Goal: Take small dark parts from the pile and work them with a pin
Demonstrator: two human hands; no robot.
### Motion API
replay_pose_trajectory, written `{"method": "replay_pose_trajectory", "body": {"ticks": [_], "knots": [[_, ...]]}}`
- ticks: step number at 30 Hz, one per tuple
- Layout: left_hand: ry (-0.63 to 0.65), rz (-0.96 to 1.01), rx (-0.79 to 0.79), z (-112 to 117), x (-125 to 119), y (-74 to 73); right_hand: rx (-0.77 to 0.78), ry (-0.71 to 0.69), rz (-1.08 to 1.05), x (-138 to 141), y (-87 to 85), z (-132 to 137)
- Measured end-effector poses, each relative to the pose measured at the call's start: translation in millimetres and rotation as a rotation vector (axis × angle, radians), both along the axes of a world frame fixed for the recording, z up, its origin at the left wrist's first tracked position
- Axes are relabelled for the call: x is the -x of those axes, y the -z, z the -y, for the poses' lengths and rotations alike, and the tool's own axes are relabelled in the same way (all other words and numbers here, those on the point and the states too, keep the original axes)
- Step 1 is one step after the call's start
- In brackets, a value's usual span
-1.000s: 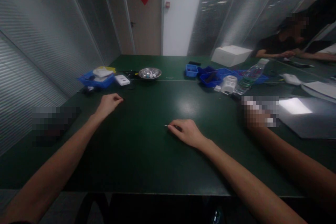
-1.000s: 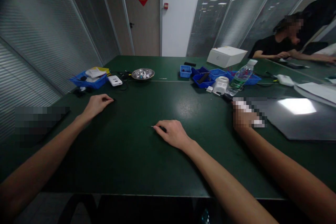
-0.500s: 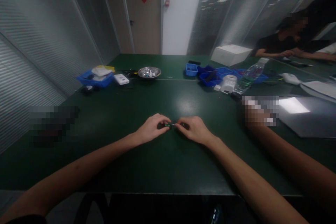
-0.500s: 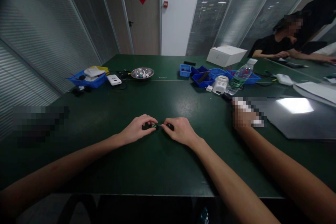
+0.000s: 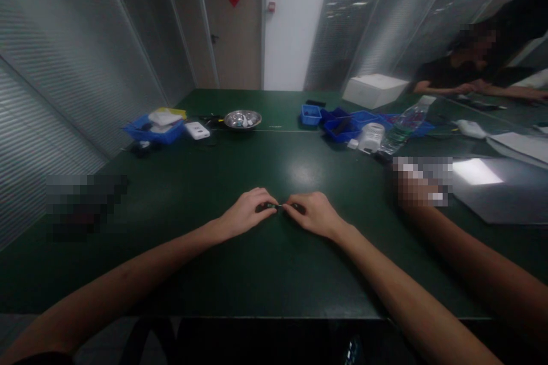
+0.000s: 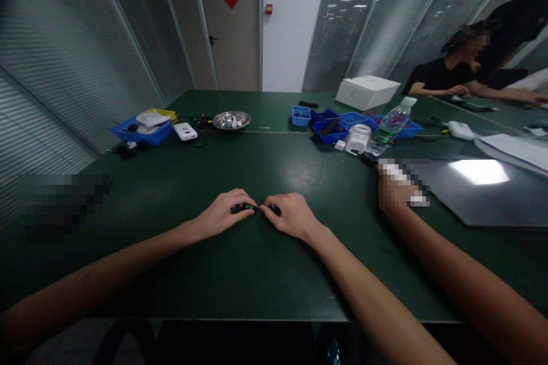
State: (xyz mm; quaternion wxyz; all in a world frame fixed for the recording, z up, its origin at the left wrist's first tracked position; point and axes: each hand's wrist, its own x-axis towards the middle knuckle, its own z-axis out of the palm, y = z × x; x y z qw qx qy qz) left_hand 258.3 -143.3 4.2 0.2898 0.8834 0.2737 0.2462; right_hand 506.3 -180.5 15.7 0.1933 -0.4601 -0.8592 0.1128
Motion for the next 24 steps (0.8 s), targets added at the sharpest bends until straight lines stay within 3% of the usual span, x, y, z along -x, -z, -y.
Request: {"method": "replay_pose_trajectory", "body": {"ticks": [7, 16, 24], "knots": [[-0.01, -0.005, -0.037, -0.4, -0.2, 3.1, -0.047, 0.004, 0.024, 0.8, 4.7, 0.8], [0.013, -0.023, -0.054, -2.0, 0.3, 3.4, 0.007, 0.025, -0.064, 17.1, 7.1, 5.3], [-0.071, -0.025, 0.026, -2.4, 4.0, -0.4, 0.001, 0.045, 0.014, -0.7, 0.5, 2.8]]}}
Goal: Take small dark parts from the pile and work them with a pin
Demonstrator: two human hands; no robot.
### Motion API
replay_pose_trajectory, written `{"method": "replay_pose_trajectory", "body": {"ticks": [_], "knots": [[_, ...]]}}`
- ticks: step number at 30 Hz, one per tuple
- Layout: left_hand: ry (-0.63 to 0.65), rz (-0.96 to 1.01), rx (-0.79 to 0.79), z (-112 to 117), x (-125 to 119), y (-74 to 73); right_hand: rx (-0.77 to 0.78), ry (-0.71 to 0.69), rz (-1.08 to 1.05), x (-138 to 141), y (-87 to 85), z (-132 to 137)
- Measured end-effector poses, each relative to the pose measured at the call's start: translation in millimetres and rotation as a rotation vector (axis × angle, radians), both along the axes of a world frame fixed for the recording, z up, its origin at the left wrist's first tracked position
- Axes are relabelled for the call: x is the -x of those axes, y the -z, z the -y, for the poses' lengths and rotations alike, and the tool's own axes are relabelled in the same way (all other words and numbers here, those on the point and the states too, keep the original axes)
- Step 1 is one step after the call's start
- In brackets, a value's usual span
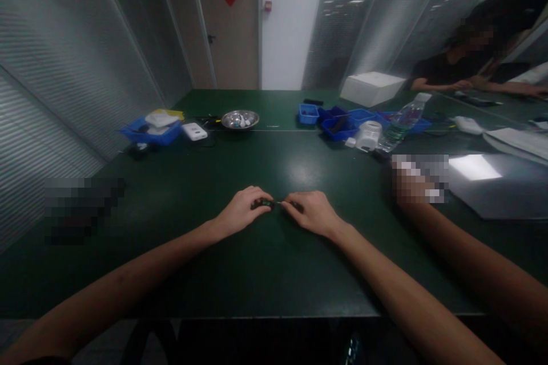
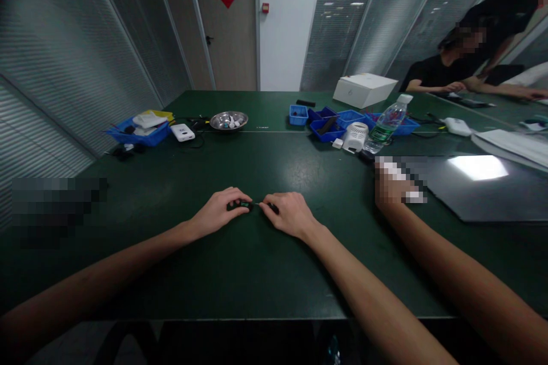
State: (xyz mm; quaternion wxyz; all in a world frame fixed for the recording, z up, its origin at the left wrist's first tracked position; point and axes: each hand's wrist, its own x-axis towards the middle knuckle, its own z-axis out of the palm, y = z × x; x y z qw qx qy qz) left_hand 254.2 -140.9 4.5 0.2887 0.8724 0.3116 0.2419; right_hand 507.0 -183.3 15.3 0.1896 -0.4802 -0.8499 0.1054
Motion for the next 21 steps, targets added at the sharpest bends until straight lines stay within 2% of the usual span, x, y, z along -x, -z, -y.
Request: {"method": "replay_pose_trajectory", "body": {"ticks": [5, 16, 21], "knots": [[-0.027, 0.009, 0.03, 0.5, -0.5, -2.3, -0.016, -0.01, 0.069, 0.0, -2.3, -1.3], [0.009, 0.012, 0.025, 1.4, -2.2, -5.5, -0.045, -0.018, 0.039, 29.2, 0.4, 2.7], [0.014, 0.005, 0.012, 0.8, -0.5, -3.3, -0.024, 0.007, 0.001, 21.5, -2.3, 2.8]]}}
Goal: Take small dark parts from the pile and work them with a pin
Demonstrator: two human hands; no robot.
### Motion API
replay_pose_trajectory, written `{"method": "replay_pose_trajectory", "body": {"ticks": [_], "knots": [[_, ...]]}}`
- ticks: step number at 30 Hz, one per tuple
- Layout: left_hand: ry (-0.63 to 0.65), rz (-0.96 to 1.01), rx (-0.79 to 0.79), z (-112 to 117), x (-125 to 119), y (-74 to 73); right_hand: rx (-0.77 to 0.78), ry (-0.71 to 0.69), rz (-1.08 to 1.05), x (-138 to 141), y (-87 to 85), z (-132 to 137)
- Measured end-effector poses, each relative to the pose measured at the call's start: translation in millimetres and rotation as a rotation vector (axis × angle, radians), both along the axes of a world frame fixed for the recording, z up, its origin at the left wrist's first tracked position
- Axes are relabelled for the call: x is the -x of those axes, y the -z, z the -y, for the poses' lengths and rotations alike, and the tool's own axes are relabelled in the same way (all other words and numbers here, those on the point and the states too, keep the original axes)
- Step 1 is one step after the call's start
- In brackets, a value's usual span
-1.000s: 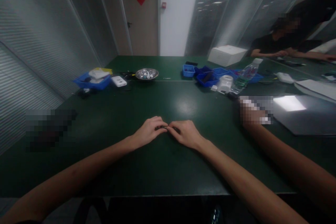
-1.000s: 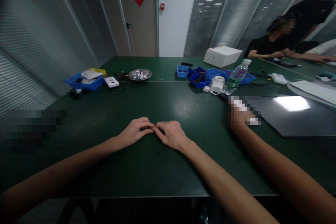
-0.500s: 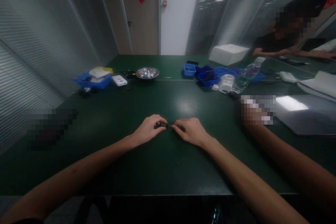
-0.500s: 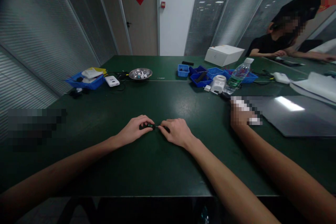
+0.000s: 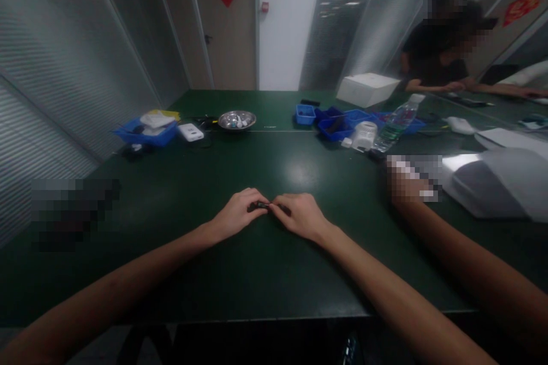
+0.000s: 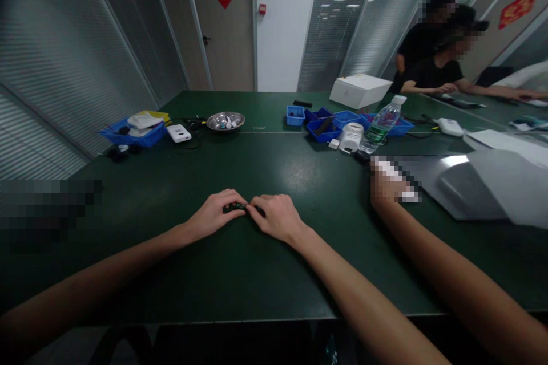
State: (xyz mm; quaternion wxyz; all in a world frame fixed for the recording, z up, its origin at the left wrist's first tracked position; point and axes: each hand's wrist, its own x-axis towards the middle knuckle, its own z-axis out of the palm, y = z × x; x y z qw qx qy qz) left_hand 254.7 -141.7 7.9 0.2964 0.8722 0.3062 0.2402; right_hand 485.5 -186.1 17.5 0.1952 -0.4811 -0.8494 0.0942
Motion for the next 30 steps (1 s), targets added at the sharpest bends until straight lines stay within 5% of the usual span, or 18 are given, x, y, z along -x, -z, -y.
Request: {"method": "replay_pose_trajectory", "body": {"ticks": [8, 20, 24, 30], "knots": [[0.009, -0.002, -0.003, -1.3, 1.4, 2.0, -0.014, 0.0, 0.096, 2.9, -0.7, -1.9], [0.017, -0.04, -0.072, -14.6, 16.6, 5.5, 0.006, 0.008, -0.06, -2.8, 0.1, -1.6], [-0.156, -0.108, -0.148, -60.7, 62.1, 7.7, 0.027, -0.008, -0.08, -6.3, -0.5, -1.7], [-0.642, -0.374, -0.226, -132.6, 182.5, 9.4, 0.026, -0.007, -0.074, -6.5, 2.3, -2.8]]}}
